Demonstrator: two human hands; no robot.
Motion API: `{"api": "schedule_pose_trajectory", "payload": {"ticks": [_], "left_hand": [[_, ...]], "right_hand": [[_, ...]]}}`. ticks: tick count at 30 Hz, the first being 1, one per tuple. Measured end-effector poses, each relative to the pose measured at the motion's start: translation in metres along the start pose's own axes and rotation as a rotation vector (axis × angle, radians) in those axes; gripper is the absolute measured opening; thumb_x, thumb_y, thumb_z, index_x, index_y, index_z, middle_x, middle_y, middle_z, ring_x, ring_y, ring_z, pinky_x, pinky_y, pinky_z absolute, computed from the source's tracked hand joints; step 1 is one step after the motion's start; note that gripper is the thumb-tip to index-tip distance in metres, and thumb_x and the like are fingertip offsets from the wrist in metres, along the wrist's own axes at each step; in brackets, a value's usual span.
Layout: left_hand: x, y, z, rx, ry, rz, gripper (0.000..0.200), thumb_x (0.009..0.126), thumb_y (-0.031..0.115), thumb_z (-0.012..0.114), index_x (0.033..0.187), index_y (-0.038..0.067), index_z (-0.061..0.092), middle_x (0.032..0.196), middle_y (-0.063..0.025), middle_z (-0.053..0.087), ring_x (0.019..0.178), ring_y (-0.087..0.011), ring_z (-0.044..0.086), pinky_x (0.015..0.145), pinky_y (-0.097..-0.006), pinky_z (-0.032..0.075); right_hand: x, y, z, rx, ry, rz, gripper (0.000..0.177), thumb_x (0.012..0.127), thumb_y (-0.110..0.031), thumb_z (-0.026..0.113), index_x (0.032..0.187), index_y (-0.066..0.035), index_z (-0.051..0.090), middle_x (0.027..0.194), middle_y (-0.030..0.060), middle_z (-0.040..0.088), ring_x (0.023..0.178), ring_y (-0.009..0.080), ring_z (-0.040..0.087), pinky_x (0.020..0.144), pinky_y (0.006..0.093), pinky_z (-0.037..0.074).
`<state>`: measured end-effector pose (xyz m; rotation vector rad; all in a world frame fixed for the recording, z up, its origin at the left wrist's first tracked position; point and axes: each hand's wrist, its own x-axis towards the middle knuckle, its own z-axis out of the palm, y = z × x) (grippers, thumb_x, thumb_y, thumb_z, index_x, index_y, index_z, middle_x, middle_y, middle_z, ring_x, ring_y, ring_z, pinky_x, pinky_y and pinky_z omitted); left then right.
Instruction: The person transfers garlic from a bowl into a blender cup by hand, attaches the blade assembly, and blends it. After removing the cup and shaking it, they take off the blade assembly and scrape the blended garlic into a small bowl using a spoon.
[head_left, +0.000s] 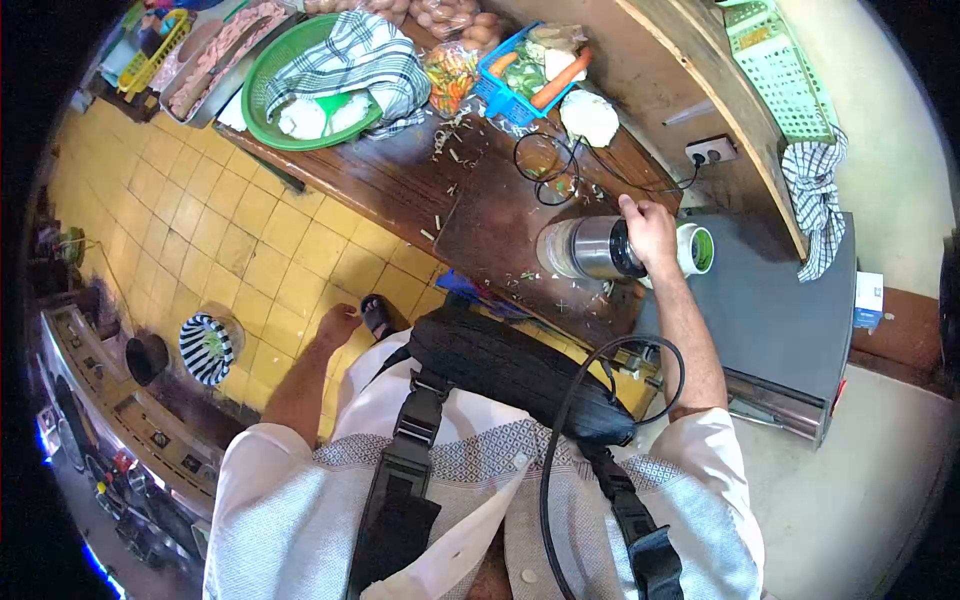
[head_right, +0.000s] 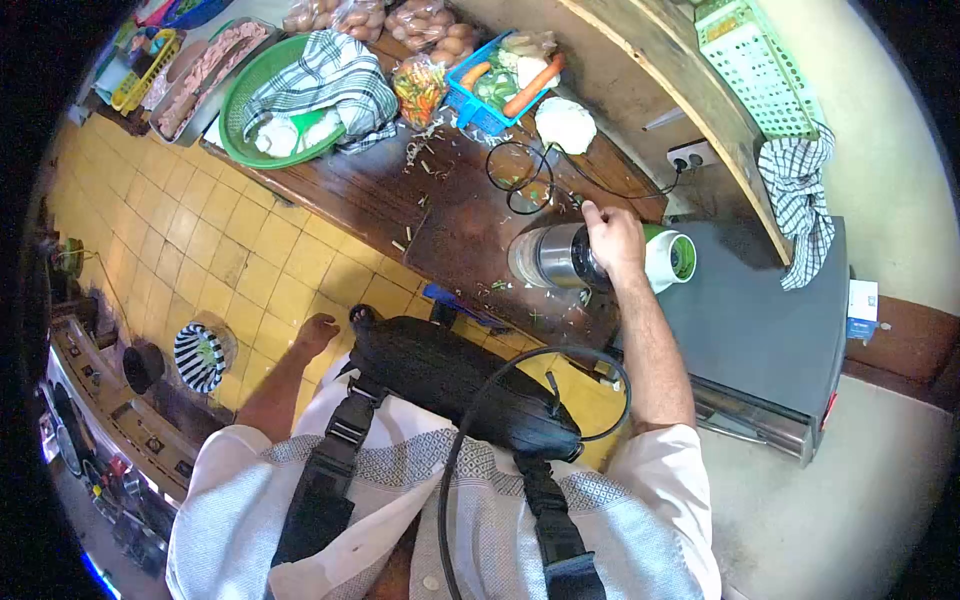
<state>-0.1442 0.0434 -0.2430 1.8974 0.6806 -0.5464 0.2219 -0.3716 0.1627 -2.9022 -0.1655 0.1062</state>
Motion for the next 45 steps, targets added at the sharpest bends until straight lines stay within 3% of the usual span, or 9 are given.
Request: {"api": "schedule_pose_trajectory", "payload": {"ticks": [7, 9, 13, 18, 26, 31, 34, 41, 45], "left_hand": [[-0.006, 0.024, 0.035, -0.057, -0.072, 0.051, 0.03, 0.083, 0.009, 0.074, 0.109, 0.0, 0.06, 0.089, -0.0113, 0.066, 0.084, -0.0182, 0.063, 0.075, -0.0309, 0.053], [-0.006, 0.021, 0.039, -0.228, -0.162, 0.075, 0.033, 0.084, 0.014, 0.074, 0.11, -0.001, 0.061, 0.097, -0.0139, 0.068, 0.09, -0.0221, 0.066, 0.08, -0.0327, 0.053], [-0.03, 0.068, 0.018, 0.217, -0.153, 0.023, 0.038, 0.086, 0.024, 0.069, 0.113, -0.002, 0.063, 0.103, -0.0196, 0.069, 0.095, -0.0282, 0.067, 0.088, -0.0361, 0.052], [0.046, -0.058, 0.034, -0.292, -0.159, -0.004, 0.043, 0.08, 0.032, 0.075, 0.11, 0.002, 0.066, 0.092, -0.0163, 0.072, 0.089, -0.0288, 0.069, 0.079, -0.038, 0.055], [0.076, -0.009, 0.034, 0.155, -0.172, 0.157, 0.045, 0.078, 0.035, 0.077, 0.107, 0.003, 0.067, 0.094, -0.0176, 0.072, 0.089, -0.0288, 0.069, 0.082, -0.0385, 0.054], [0.055, 0.074, 0.043, -0.493, -0.381, 0.06, 0.025, 0.085, 0.018, 0.073, 0.102, 0.002, 0.063, 0.086, -0.0095, 0.07, 0.079, -0.0181, 0.065, 0.072, -0.0321, 0.054], [0.042, 0.124, 0.053, -0.533, -0.38, 0.075, 0.019, 0.09, 0.014, 0.068, 0.101, 0.001, 0.06, 0.082, -0.0045, 0.066, 0.075, -0.0125, 0.061, 0.07, -0.0282, 0.052], [0.005, 0.19, 0.042, -0.381, -0.189, 0.172, 0.022, 0.088, 0.015, 0.071, 0.102, 0.001, 0.062, 0.081, -0.0021, 0.063, 0.071, -0.0105, 0.058, 0.068, -0.0264, 0.05], [-0.005, 0.15, 0.043, -0.44, -0.112, 0.049, 0.019, 0.088, 0.012, 0.07, 0.102, 0.003, 0.062, 0.088, -0.0039, 0.066, 0.075, -0.0126, 0.06, 0.07, -0.0279, 0.05]], "right_hand": [[0.0, -0.02, -0.007, -0.056, -0.088, 0.088, 0.053, 0.088, -0.05, 0.053, 0.088, -0.001, 0.073, 0.091, 0.0257, 0.068, 0.094, 0.041, 0.066, 0.085, 0.0478, 0.049], [0.004, -0.012, -0.003, -0.034, -0.107, 0.123, 0.054, 0.088, -0.052, 0.052, 0.09, -0.001, 0.073, 0.093, 0.025, 0.069, 0.096, 0.0411, 0.066, 0.087, 0.0471, 0.049], [0.006, -0.013, -0.015, -0.029, -0.258, 0.122, 0.063, 0.09, -0.059, 0.047, 0.094, -0.002, 0.072, 0.097, 0.0249, 0.069, 0.098, 0.0407, 0.065, 0.089, 0.047, 0.049], [-0.01, -0.024, -0.018, -0.026, -0.139, 0.105, 0.058, 0.092, -0.052, 0.046, 0.09, 0.001, 0.071, 0.094, 0.0273, 0.068, 0.095, 0.0437, 0.065, 0.088, 0.0512, 0.049], [-0.005, -0.003, -0.003, -0.022, -0.051, 0.101, 0.055, 0.092, -0.049, 0.047, 0.095, 0.0, 0.072, 0.097, 0.0258, 0.069, 0.098, 0.0433, 0.065, 0.09, 0.0503, 0.049], [-0.006, 0.008, -0.01, 0.167, -0.074, 0.111, 0.056, 0.094, -0.05, 0.05, 0.082, 0.001, 0.068, 0.084, 0.0231, 0.068, 0.087, 0.0366, 0.067, 0.079, 0.0442, 0.051], [-0.014, 0.038, -0.003, 1.28, 0.154, 0.27, 0.039, 0.099, -0.037, 0.051, 0.089, -0.003, 0.068, 0.086, 0.0071, 0.069, 0.08, 0.0182, 0.065, 0.073, 0.0326, 0.05], [0.007, 0.107, 0.012, 1.176, 0.056, 0.379, 0.031, 0.099, -0.033, 0.054, 0.098, -0.004, 0.065, 0.086, 0.0061, 0.069, 0.075, 0.0147, 0.063, 0.068, 0.0286, 0.048], [0.004, 0.067, -0.032, 0.875, -0.095, -0.09, 0.034, 0.094, -0.026, 0.061, 0.12, -0.004, 0.059, 0.111, 0.0112, 0.064, 0.095, 0.0167, 0.062, 0.08, 0.0305, 0.049]]}}
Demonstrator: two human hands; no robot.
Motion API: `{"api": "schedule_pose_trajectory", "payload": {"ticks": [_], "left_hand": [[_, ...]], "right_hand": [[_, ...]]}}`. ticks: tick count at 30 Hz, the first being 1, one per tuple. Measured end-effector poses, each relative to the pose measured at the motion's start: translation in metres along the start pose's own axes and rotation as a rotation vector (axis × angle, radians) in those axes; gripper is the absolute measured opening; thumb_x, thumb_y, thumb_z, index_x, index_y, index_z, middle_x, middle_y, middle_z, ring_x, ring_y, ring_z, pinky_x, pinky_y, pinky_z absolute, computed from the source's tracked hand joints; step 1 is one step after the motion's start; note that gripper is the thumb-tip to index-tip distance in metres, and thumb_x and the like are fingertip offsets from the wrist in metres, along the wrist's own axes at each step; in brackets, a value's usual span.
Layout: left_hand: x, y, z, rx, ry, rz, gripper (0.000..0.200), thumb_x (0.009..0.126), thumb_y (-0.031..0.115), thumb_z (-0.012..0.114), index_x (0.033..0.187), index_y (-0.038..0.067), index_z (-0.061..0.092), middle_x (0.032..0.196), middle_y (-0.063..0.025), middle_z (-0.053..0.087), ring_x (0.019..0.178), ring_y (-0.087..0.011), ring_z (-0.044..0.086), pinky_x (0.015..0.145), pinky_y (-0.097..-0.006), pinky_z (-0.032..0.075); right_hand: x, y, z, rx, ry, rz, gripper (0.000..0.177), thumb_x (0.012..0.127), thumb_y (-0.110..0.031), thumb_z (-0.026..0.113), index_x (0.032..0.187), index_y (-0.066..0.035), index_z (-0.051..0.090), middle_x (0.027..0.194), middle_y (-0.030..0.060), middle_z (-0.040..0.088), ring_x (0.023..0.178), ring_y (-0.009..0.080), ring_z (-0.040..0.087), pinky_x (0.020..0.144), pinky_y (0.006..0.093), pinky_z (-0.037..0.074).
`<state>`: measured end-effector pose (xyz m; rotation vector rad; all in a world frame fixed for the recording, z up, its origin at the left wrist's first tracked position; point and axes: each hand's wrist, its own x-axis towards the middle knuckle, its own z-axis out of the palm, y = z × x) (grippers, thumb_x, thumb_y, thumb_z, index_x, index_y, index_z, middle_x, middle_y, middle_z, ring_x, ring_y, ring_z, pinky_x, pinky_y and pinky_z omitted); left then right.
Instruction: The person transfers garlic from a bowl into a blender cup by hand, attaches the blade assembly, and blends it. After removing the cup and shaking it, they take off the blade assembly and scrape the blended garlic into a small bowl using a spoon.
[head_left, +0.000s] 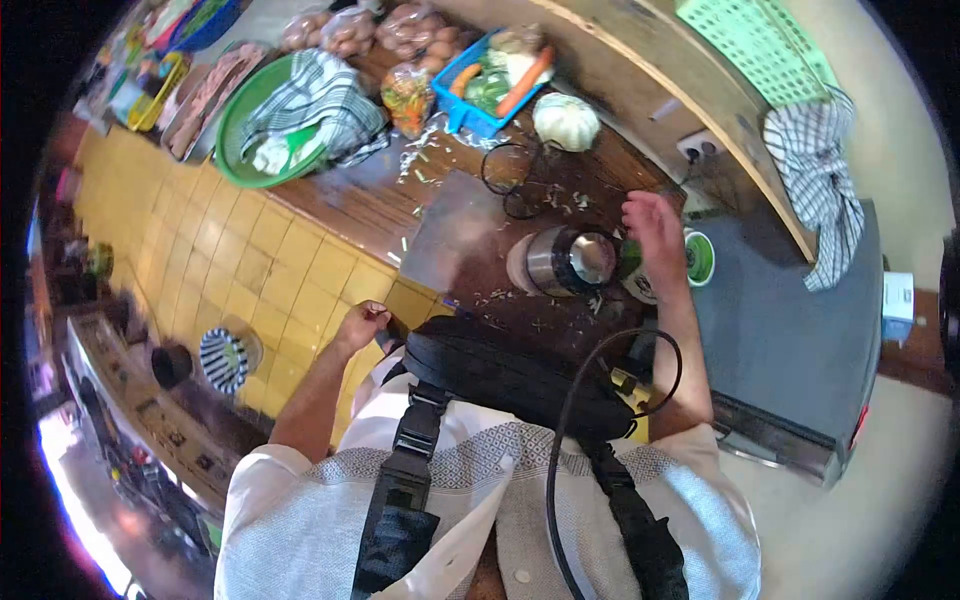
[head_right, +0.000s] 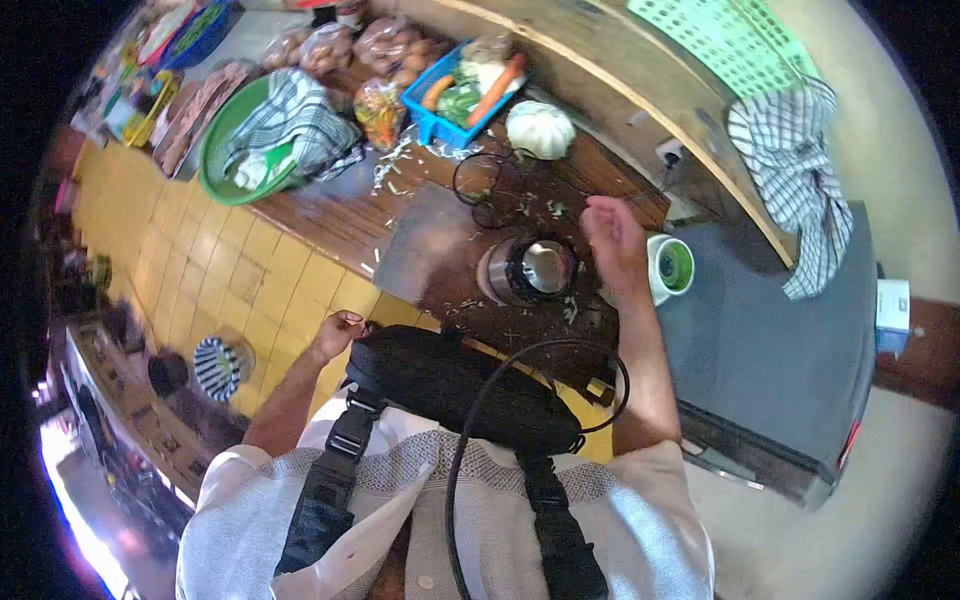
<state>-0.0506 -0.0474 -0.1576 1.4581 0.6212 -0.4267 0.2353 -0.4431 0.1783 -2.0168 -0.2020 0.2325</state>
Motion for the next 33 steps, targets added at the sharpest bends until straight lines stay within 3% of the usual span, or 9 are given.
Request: {"api": "schedule_pose_trajectory", "payload": {"ticks": [2, 4, 10, 11, 14, 18, 26, 31, 33], "left_hand": [[-0.019, -0.014, -0.005, 0.141, 0.094, -0.032, 0.024, 0.086, 0.019, 0.07, 0.102, 0.002, 0.064, 0.085, -0.0077, 0.069, 0.075, -0.0139, 0.063, 0.07, -0.0288, 0.051], [-0.039, -0.036, -0.006, 0.284, 0.161, -0.07, 0.03, 0.085, 0.026, 0.071, 0.102, 0.001, 0.066, 0.082, -0.0115, 0.071, 0.075, -0.0151, 0.066, 0.07, -0.0297, 0.053], [-0.068, -0.155, -0.02, 0.4, 0.089, -0.275, 0.037, 0.08, 0.032, 0.073, 0.104, 0.004, 0.069, 0.079, -0.0141, 0.073, 0.071, -0.0232, 0.07, 0.069, -0.0337, 0.056], [-0.085, -0.108, -0.016, 0.547, 0.065, -0.298, 0.038, 0.079, 0.032, 0.074, 0.106, 0.004, 0.069, 0.084, -0.0169, 0.073, 0.076, -0.0234, 0.07, 0.072, -0.0338, 0.056], [-0.069, -0.141, -0.029, 0.508, 0.074, -0.29, 0.037, 0.079, 0.032, 0.075, 0.105, 0.005, 0.07, 0.089, -0.0189, 0.072, 0.082, -0.0225, 0.07, 0.074, -0.0343, 0.056], [-0.069, -0.087, -0.041, 0.457, 0.107, -0.194, 0.034, 0.084, 0.027, 0.072, 0.104, 0.0, 0.067, 0.081, -0.0126, 0.071, 0.072, -0.0186, 0.066, 0.066, -0.033, 0.054], [-0.043, -0.099, -0.084, 0.339, 0.183, -0.106, 0.031, 0.081, 0.025, 0.078, 0.099, 0.002, 0.067, 0.083, -0.0088, 0.068, 0.073, -0.0151, 0.061, 0.067, -0.032, 0.051], [-0.057, -0.111, -0.093, 0.449, 0.118, -0.177, 0.032, 0.079, 0.03, 0.077, 0.099, 0.005, 0.07, 0.076, -0.0127, 0.07, 0.072, -0.0193, 0.066, 0.067, -0.0343, 0.053], [-0.052, -0.132, -0.096, 0.453, 0.099, -0.161, 0.033, 0.079, 0.032, 0.076, 0.098, 0.006, 0.07, 0.075, -0.0125, 0.07, 0.07, -0.0203, 0.066, 0.067, -0.0355, 0.054]], "right_hand": [[-0.015, -0.021, 0.019, -0.583, -0.252, -0.41, 0.072, 0.07, -0.024, 0.083, 0.132, -0.005, 0.051, 0.122, 0.0188, 0.056, 0.105, 0.0313, 0.059, 0.093, 0.0392, 0.047], [-0.033, -0.042, 0.041, -0.684, -0.371, -0.224, 0.082, 0.065, -0.028, 0.084, 0.135, -0.007, 0.047, 0.123, 0.0212, 0.051, 0.109, 0.0377, 0.056, 0.094, 0.0427, 0.047], [-0.04, -0.04, 0.064, -0.924, -0.251, -0.167, 0.084, 0.062, -0.032, 0.084, 0.134, -0.013, 0.047, 0.123, 0.0277, 0.046, 0.113, 0.0454, 0.051, 0.094, 0.0489, 0.046], [-0.041, -0.041, 0.065, -0.932, -0.243, -0.167, 0.084, 0.062, -0.032, 0.084, 0.134, -0.013, 0.047, 0.123, 0.0277, 0.046, 0.113, 0.0454, 0.051, 0.094, 0.0489, 0.046], [-0.04, -0.047, 0.063, -0.983, -0.219, -0.233, 0.078, 0.063, -0.026, 0.083, 0.131, -0.01, 0.048, 0.115, 0.0221, 0.05, 0.104, 0.037, 0.056, 0.089, 0.0436, 0.048], [-0.042, -0.043, 0.053, -0.931, -0.169, -0.172, 0.074, 0.065, -0.022, 0.084, 0.13, -0.012, 0.049, 0.109, 0.015, 0.054, 0.098, 0.0284, 0.058, 0.087, 0.0388, 0.049], [-0.077, -0.03, -0.026, 0.408, 0.239, 0.104, 0.064, 0.072, -0.021, 0.073, 0.131, -0.007, 0.048, 0.116, 0.0129, 0.056, 0.108, 0.0245, 0.055, 0.093, 0.0384, 0.046], [-0.094, -0.018, -0.038, 0.348, 0.341, 0.05, 0.067, 0.074, -0.028, 0.071, 0.133, -0.008, 0.047, 0.123, 0.0147, 0.054, 0.111, 0.0287, 0.055, 0.093, 0.0428, 0.048], [-0.092, -0.028, -0.027, 0.214, 0.289, 0.003, 0.064, 0.07, -0.013, 0.075, 0.128, -0.009, 0.051, 0.122, 0.0109, 0.054, 0.113, 0.0242, 0.053, 0.098, 0.0385, 0.043]]}}
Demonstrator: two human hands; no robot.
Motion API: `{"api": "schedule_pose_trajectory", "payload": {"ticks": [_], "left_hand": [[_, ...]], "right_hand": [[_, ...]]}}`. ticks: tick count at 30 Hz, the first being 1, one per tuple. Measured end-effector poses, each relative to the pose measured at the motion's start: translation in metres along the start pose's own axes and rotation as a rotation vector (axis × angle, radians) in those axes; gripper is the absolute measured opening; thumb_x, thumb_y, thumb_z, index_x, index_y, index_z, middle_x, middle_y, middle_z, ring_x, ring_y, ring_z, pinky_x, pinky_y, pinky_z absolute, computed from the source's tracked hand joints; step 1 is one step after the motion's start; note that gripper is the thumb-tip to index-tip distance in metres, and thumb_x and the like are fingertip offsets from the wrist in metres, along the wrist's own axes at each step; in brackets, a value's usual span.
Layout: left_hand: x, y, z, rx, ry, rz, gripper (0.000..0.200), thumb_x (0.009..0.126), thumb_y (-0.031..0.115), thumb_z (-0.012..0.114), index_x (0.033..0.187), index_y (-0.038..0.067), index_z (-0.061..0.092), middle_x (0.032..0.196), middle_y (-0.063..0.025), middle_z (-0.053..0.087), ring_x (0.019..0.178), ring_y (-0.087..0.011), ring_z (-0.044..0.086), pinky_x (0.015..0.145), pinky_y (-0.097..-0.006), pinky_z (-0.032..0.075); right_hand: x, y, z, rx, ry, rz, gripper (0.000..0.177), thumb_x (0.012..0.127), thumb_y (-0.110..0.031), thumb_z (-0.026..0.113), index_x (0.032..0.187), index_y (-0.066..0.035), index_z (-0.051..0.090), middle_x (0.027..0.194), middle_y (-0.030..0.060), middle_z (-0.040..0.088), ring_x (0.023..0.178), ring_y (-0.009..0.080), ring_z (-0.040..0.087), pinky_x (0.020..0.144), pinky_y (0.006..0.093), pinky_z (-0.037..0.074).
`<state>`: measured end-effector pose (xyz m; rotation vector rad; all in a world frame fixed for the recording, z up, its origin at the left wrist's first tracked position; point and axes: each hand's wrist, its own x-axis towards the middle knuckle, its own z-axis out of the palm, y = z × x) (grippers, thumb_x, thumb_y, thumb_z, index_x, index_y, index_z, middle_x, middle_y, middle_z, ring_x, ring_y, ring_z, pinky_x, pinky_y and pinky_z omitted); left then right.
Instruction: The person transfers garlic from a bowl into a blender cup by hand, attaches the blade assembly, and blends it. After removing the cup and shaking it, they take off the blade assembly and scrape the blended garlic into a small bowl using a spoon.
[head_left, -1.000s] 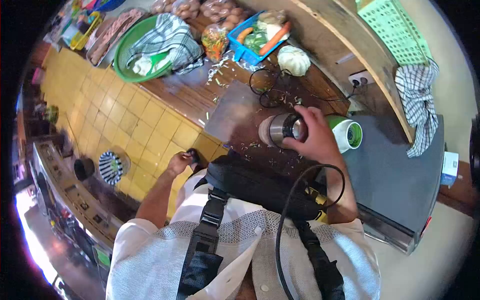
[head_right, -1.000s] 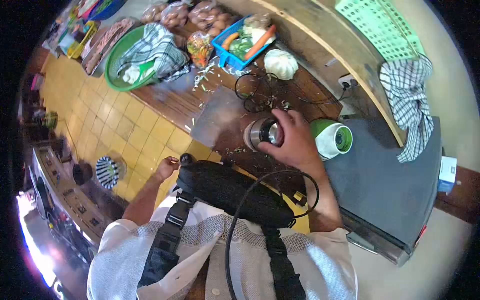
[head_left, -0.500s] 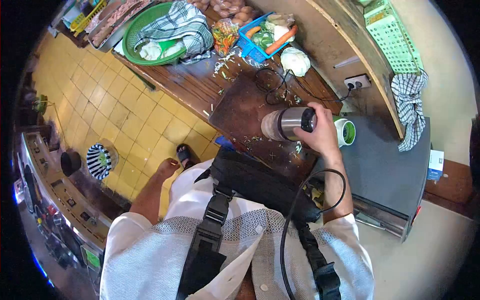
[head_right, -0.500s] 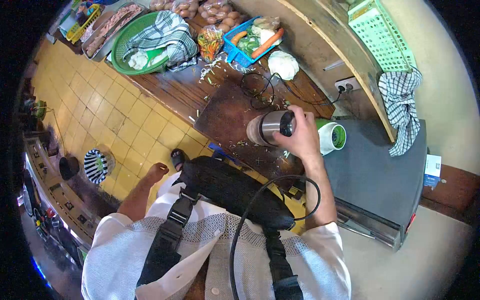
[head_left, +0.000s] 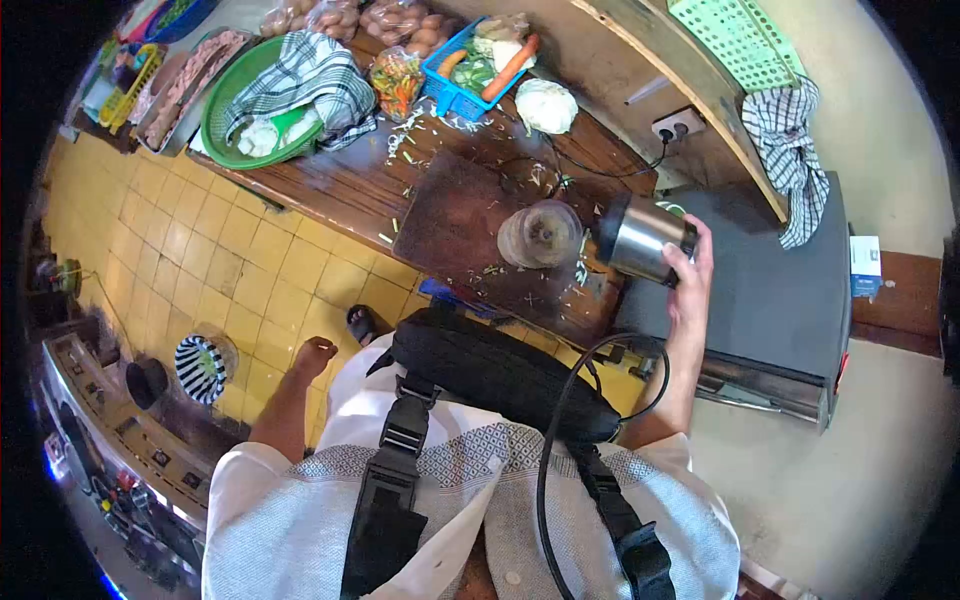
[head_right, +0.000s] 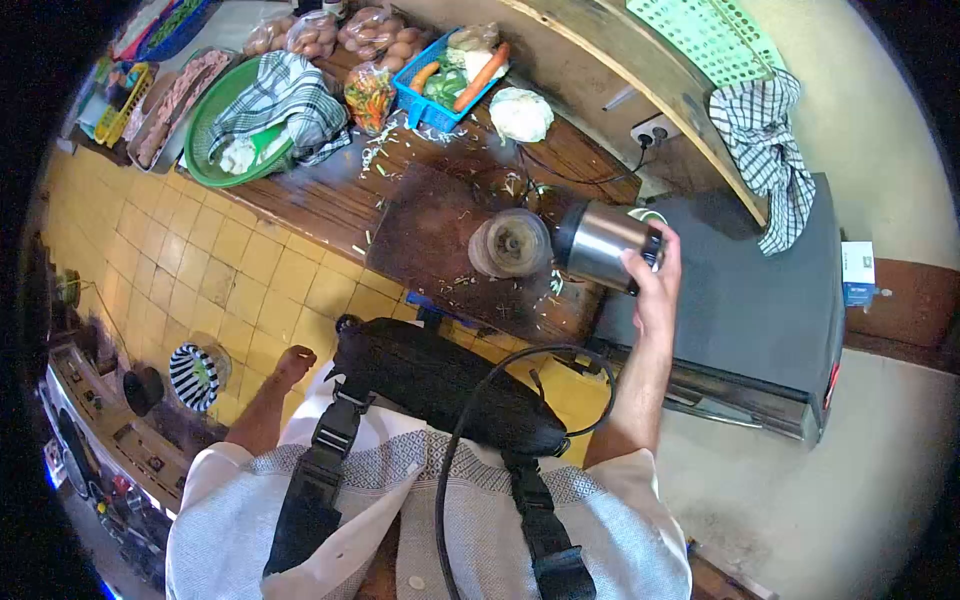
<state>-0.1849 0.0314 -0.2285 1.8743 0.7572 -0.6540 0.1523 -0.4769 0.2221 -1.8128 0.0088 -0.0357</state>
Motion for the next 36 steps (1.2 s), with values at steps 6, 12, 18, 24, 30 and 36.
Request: {"api": "schedule_pose_trajectory", "payload": {"ticks": [6, 12, 18, 24, 30, 36], "left_hand": [[-0.001, 0.074, -0.001, 0.067, -0.016, 0.112, 0.033, 0.082, 0.032, 0.073, 0.101, 0.006, 0.068, 0.083, -0.013, 0.071, 0.076, -0.0203, 0.066, 0.072, -0.0327, 0.054], [0.021, 0.14, 0.024, -0.321, -0.009, 0.3, 0.025, 0.089, 0.023, 0.068, 0.102, 0.002, 0.065, 0.09, -0.0086, 0.067, 0.084, -0.0157, 0.063, 0.077, -0.0315, 0.052], [-0.026, 0.276, 0.027, -0.241, -0.132, 0.527, 0.027, 0.09, 0.021, 0.067, 0.111, 0.004, 0.063, 0.089, -0.0072, 0.068, 0.085, -0.0164, 0.064, 0.078, -0.0328, 0.052], [-0.028, 0.416, 0.061, 0.024, -0.152, 1.026, 0.069, 0.079, 0.029, 0.076, 0.134, 0.004, 0.045, 0.121, -0.0181, 0.062, 0.112, -0.0329, 0.061, 0.097, -0.0427, 0.048], [-0.039, 0.49, 0.093, 0.015, -0.155, 0.931, 0.104, 0.059, 0.031, 0.09, 0.142, 0.005, 0.033, 0.139, -0.0195, 0.047, 0.126, -0.0362, 0.049, 0.106, -0.0449, 0.041], [-0.014, 0.479, 0.125, -0.004, 0.005, 1.022, 0.109, 0.053, 0.033, 0.092, 0.141, 0.004, 0.034, 0.134, -0.0201, 0.05, 0.124, -0.0376, 0.05, 0.105, -0.045, 0.042]], "right_hand": [[0.012, -0.005, 0.061, -0.721, -0.322, -0.224, 0.074, 0.063, -0.021, 0.084, 0.128, -0.009, 0.051, 0.113, 0.0146, 0.056, 0.107, 0.0274, 0.057, 0.093, 0.0386, 0.048], [0.016, -0.011, 0.098, -1.129, -0.532, -0.378, 0.073, 0.061, -0.022, 0.084, 0.127, -0.014, 0.052, 0.118, 0.0169, 0.053, 0.11, 0.0374, 0.055, 0.092, 0.0459, 0.048], [0.027, -0.012, 0.1, -1.191, -0.691, -0.456, 0.075, 0.06, -0.022, 0.084, 0.127, -0.014, 0.051, 0.117, 0.019, 0.051, 0.112, 0.0395, 0.053, 0.093, 0.0467, 0.047], [0.014, -0.009, 0.111, -1.214, -0.504, -0.306, 0.076, 0.059, -0.024, 0.084, 0.127, -0.013, 0.05, 0.114, 0.0198, 0.052, 0.107, 0.0407, 0.054, 0.091, 0.0472, 0.047], [0.027, -0.011, 0.096, -1.164, -0.704, -0.438, 0.075, 0.06, -0.022, 0.084, 0.127, -0.014, 0.052, 0.117, 0.0196, 0.05, 0.108, 0.0407, 0.055, 0.092, 0.0474, 0.047], [0.016, -0.002, 0.107, -1.174, -0.42, -0.2, 0.077, 0.062, -0.026, 0.083, 0.129, -0.013, 0.049, 0.114, 0.0229, 0.052, 0.104, 0.0405, 0.057, 0.089, 0.0466, 0.049]]}}
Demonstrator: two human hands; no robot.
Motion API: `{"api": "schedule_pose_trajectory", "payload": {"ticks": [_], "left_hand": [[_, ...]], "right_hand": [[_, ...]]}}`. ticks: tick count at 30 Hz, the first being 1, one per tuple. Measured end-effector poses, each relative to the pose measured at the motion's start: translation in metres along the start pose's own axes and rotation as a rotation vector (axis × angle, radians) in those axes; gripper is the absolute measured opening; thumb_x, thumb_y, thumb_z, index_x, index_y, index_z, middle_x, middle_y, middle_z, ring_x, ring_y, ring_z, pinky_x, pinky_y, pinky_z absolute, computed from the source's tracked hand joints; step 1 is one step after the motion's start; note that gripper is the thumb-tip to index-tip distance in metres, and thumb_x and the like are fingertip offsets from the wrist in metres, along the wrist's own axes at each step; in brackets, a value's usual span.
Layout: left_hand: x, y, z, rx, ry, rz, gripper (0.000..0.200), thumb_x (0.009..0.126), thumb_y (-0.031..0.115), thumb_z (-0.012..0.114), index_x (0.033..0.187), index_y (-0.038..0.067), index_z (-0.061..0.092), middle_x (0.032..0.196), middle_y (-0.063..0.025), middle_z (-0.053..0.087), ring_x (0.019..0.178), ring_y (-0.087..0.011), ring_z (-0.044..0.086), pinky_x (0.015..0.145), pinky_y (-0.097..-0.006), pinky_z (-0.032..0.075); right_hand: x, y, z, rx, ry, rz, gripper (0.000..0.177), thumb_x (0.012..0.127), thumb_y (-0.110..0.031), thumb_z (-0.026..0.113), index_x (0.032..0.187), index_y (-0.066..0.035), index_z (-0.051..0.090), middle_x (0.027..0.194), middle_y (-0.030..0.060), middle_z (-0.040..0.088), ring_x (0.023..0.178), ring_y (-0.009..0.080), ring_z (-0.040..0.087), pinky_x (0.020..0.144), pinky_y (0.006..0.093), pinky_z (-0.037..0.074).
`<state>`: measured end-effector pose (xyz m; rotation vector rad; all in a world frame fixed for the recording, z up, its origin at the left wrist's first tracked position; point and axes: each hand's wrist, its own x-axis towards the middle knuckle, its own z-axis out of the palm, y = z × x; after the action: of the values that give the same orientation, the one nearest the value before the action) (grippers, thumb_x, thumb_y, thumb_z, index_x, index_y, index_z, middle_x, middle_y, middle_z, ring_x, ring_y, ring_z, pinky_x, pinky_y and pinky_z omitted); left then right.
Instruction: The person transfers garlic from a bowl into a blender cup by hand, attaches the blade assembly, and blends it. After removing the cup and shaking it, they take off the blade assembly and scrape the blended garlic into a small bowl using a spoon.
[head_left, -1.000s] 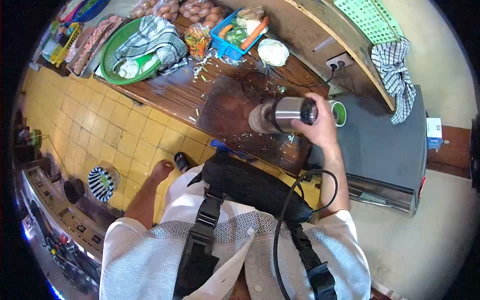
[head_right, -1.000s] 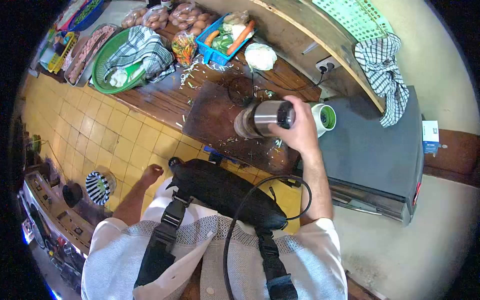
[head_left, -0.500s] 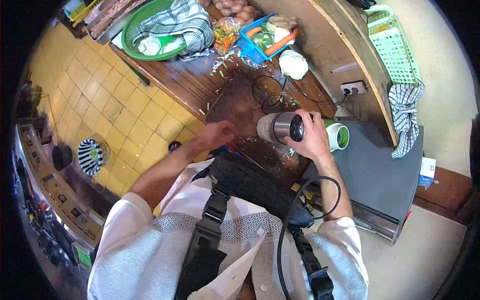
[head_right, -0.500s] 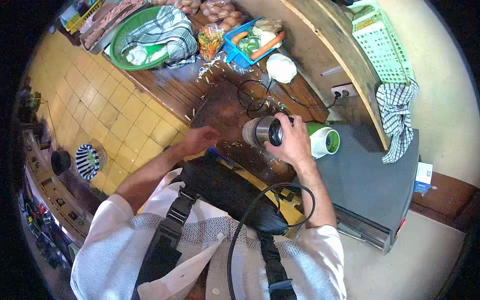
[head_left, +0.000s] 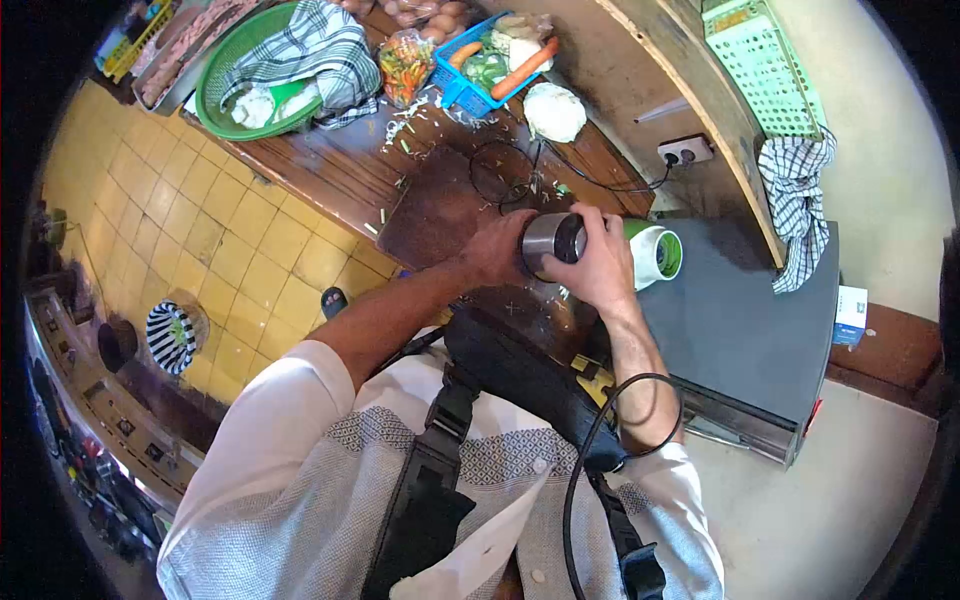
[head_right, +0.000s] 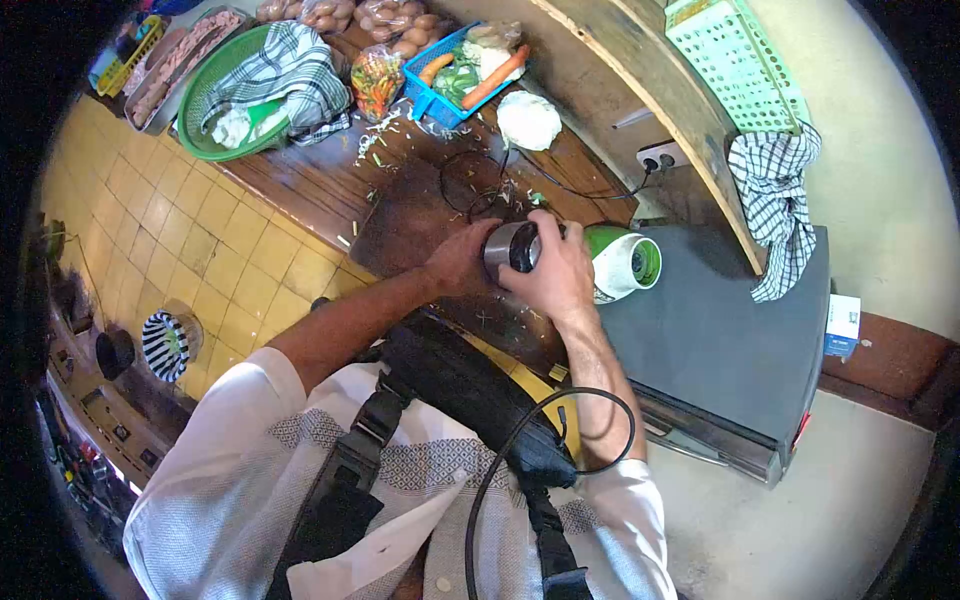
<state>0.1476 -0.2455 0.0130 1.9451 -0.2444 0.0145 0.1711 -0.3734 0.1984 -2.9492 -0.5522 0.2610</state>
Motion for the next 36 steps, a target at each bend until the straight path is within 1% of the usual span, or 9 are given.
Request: {"api": "schedule_pose_trajectory", "payload": {"ticks": [8, 11, 14, 17, 24, 27, 29, 30, 36], "left_hand": [[-0.002, 0.012, -0.012, -0.011, -0.02, -0.066, 0.11, 0.05, 0.031, 0.092, 0.14, 0.005, 0.035, 0.134, -0.0196, 0.05, 0.123, -0.0368, 0.051, 0.104, -0.0455, 0.042], [-0.005, 0.006, -0.007, -0.002, -0.03, -0.071, 0.108, 0.051, 0.03, 0.092, 0.14, 0.006, 0.035, 0.133, -0.0195, 0.05, 0.123, -0.0364, 0.051, 0.104, -0.0453, 0.042], [-0.004, 0.008, -0.009, -0.036, -0.069, -0.11, 0.106, 0.054, 0.026, 0.091, 0.141, 0.007, 0.034, 0.137, -0.0184, 0.047, 0.127, -0.0353, 0.047, 0.107, -0.0444, 0.04], [-0.008, 0.016, -0.012, -0.053, -0.107, -0.174, 0.105, 0.055, 0.022, 0.09, 0.142, 0.007, 0.033, 0.141, -0.0174, 0.045, 0.131, -0.0347, 0.044, 0.109, -0.0437, 0.038], [-0.007, 0.005, 0.001, -0.014, -0.018, -0.094, 0.111, 0.053, 0.027, 0.092, 0.143, 0.006, 0.03, 0.134, -0.0196, 0.05, 0.126, -0.0383, 0.048, 0.106, -0.0455, 0.04], [-0.009, 0.022, -0.015, -0.006, -0.041, -0.119, 0.11, 0.054, 0.029, 0.092, 0.142, 0.005, 0.031, 0.133, -0.0196, 0.051, 0.126, -0.037, 0.049, 0.106, -0.0451, 0.041], [-0.009, 0.014, -0.006, 0.004, -0.044, -0.124, 0.109, 0.054, 0.029, 0.092, 0.141, 0.005, 0.031, 0.133, -0.0196, 0.051, 0.126, -0.0365, 0.049, 0.105, -0.0451, 0.041], [-0.007, 0.008, -0.002, 0.012, -0.039, -0.141, 0.109, 0.054, 0.03, 0.091, 0.141, 0.005, 0.032, 0.134, -0.0196, 0.051, 0.126, -0.036, 0.049, 0.105, -0.0452, 0.041], [-0.006, 0.016, -0.007, 0.062, -0.044, -0.143, 0.108, 0.053, 0.03, 0.092, 0.14, 0.005, 0.033, 0.133, -0.0195, 0.051, 0.124, -0.0364, 0.051, 0.104, -0.0461, 0.042]], "right_hand": [[0.007, -0.002, 0.003, -0.029, -0.018, 0.013, 0.079, 0.062, -0.028, 0.085, 0.129, -0.012, 0.046, 0.109, 0.0228, 0.054, 0.1, 0.0402, 0.058, 0.087, 0.0461, 0.049], [0.014, -0.002, -0.008, -0.029, -0.108, 0.032, 0.073, 0.07, -0.039, 0.081, 0.128, -0.009, 0.049, 0.108, 0.0223, 0.059, 0.097, 0.0381, 0.062, 0.086, 0.0443, 0.05], [0.043, 0.018, -0.004, 0.21, -0.162, 0.053, 0.064, 0.085, -0.066, 0.056, 0.101, -0.006, 0.069, 0.088, 0.0222, 0.07, 0.09, 0.0346, 0.069, 0.081, 0.0437, 0.051], [0.047, 0.013, 0.021, 0.091, 0.064, 0.147, 0.053, 0.09, -0.056, 0.054, 0.086, -0.005, 0.071, 0.079, 0.0213, 0.068, 0.081, 0.0406, 0.067, 0.074, 0.0474, 0.051], [0.045, 0.017, 0.021, 0.105, 0.107, 0.158, 0.052, 0.091, -0.053, 0.053, 0.083, -0.004, 0.071, 0.076, 0.0234, 0.067, 0.079, 0.0428, 0.066, 0.073, 0.0485, 0.05], [0.039, 0.018, 0.018, 0.123, 0.076, 0.255, 0.041, 0.089, -0.044, 0.06, 0.091, -0.004, 0.071, 0.082, 0.0225, 0.067, 0.083, 0.0403, 0.066, 0.076, 0.0474, 0.05], [0.027, 0.03, 0.016, 0.4, 0.162, -0.19, 0.035, 0.082, -0.031, 0.071, 0.105, -0.004, 0.067, 0.101, 0.021, 0.066, 0.1, 0.037, 0.064, 0.085, 0.0458, 0.049], [0.019, 0.035, 0.007, 0.265, 0.066, -0.397, 0.054, 0.073, -0.022, 0.078, 0.121, -0.005, 0.06, 0.12, 0.0202, 0.057, 0.115, 0.0377, 0.055, 0.095, 0.0459, 0.046], [-0.003, 0.007, 0.011, 0.051, 0.087, 0.009, 0.076, 0.071, -0.034, 0.079, 0.135, -0.005, 0.049, 0.121, 0.0273, 0.053, 0.109, 0.0422, 0.057, 0.095, 0.0455, 0.047]]}}
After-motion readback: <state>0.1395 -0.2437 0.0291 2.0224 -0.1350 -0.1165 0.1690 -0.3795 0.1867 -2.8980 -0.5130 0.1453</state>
